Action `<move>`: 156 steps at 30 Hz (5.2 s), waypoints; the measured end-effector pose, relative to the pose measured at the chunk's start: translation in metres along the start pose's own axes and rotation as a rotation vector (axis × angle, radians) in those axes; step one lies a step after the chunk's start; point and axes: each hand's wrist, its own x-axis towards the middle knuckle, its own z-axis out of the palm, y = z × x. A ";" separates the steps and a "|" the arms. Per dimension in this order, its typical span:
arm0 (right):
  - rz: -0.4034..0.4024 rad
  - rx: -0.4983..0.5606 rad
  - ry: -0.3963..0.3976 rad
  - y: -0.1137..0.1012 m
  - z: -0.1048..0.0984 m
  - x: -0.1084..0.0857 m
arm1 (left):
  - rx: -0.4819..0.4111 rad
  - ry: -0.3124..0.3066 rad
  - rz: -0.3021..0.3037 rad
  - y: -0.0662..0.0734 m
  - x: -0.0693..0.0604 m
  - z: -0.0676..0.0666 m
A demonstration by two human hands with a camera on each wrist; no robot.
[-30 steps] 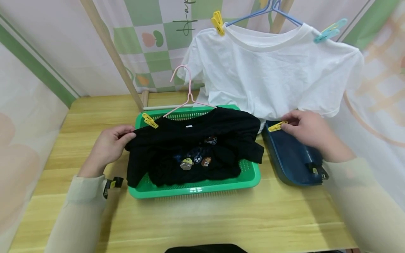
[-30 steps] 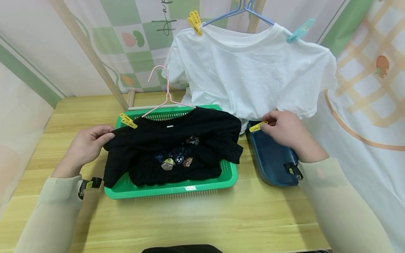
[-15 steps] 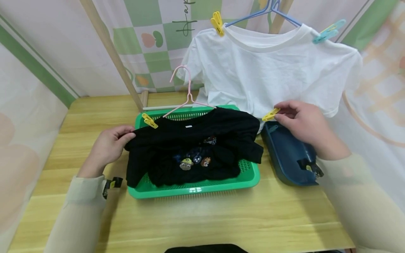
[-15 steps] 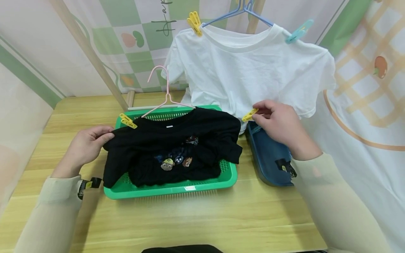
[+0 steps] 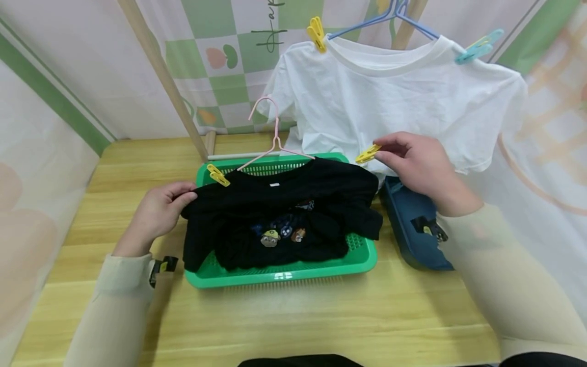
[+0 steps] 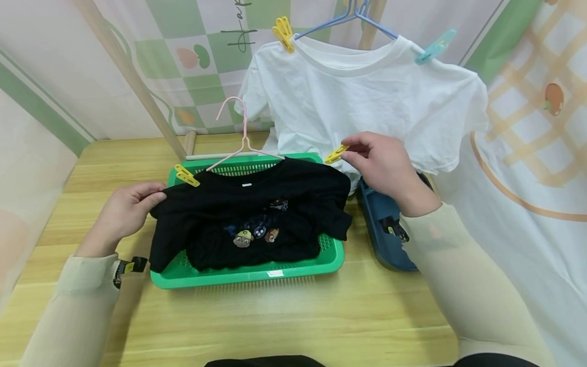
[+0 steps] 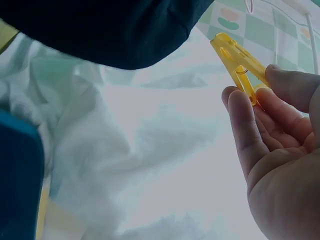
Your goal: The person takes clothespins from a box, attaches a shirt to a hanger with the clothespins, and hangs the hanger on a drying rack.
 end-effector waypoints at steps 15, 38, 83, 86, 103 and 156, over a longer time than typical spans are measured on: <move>0.009 0.039 -0.085 -0.015 0.015 0.023 | 0.000 0.030 0.035 -0.004 0.002 0.003; 0.041 0.039 -0.170 -0.014 0.025 0.038 | -0.025 0.040 0.027 -0.003 0.002 0.004; -0.009 0.111 -0.475 0.005 0.034 0.030 | -0.011 0.032 0.040 -0.003 0.002 0.002; -0.071 0.052 -0.486 0.010 0.034 0.025 | -0.017 0.033 0.035 -0.004 0.002 0.002; -0.217 -0.027 -0.693 0.024 0.017 0.007 | 0.044 -0.008 0.066 0.002 0.002 -0.005; 0.076 -0.289 0.481 0.011 -0.102 0.024 | -0.145 0.161 0.023 0.098 0.105 -0.045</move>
